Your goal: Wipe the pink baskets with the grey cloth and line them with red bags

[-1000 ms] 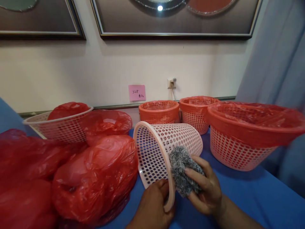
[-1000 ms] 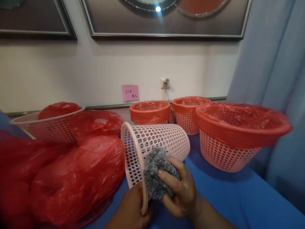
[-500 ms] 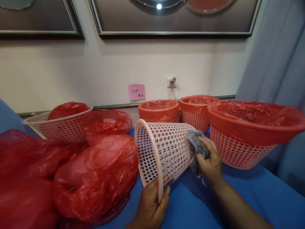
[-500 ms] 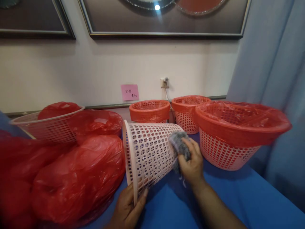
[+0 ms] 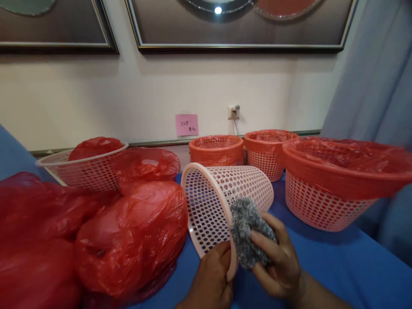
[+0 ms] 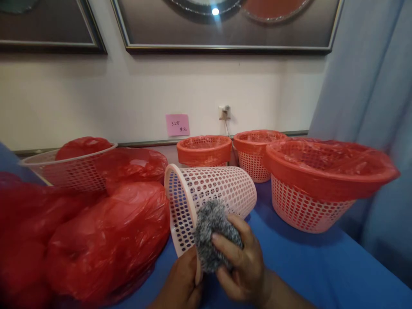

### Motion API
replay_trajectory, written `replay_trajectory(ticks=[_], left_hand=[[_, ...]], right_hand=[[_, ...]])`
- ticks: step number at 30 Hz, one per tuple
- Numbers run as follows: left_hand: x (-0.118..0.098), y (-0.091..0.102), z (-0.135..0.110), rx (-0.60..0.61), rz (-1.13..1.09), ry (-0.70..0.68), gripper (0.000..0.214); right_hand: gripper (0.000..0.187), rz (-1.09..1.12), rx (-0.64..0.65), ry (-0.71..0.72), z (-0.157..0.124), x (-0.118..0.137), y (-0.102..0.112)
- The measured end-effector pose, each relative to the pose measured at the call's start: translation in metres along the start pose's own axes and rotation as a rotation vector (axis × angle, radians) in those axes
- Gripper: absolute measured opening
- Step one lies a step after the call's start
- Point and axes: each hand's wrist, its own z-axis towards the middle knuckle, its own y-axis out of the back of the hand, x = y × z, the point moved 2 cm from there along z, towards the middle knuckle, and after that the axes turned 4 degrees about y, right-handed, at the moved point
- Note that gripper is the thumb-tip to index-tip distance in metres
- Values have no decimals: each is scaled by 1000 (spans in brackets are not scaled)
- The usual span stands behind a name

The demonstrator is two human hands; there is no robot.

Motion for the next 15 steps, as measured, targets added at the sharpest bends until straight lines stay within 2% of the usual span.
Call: replay_trajectory(ticks=[2,4,6,8,10,11,12,13,15], left_hand=[[2,-2,2,29,0,-11,74],[4,-3,3,43,0,7,73],[6,-2,3,41,19,72,71],[8,-1,2,51,59,149,69],[11,-2,-1,83,104,196,68],[12,-3,-2,99,123,201,67],[13,-5,-3,112,141,195,66],[13,-6,-4,120,157,184,66],[14,-9,-3,124,186,168,67]], right_hand=[[69,35,11,34,-1,3,0],[66,17,-21,-51,-2,-12,0],[58,-57,-83,-259,-5,-41,1],[49,-138,-169,-556,-10,-79,4],[49,-138,-242,-835,-15,-110,10],[51,-135,-270,-919,-16,-119,12],[52,-148,-292,-948,-15,-122,15],[52,-176,-305,-913,-13,-118,16],[49,-241,-283,-671,-5,-93,18]])
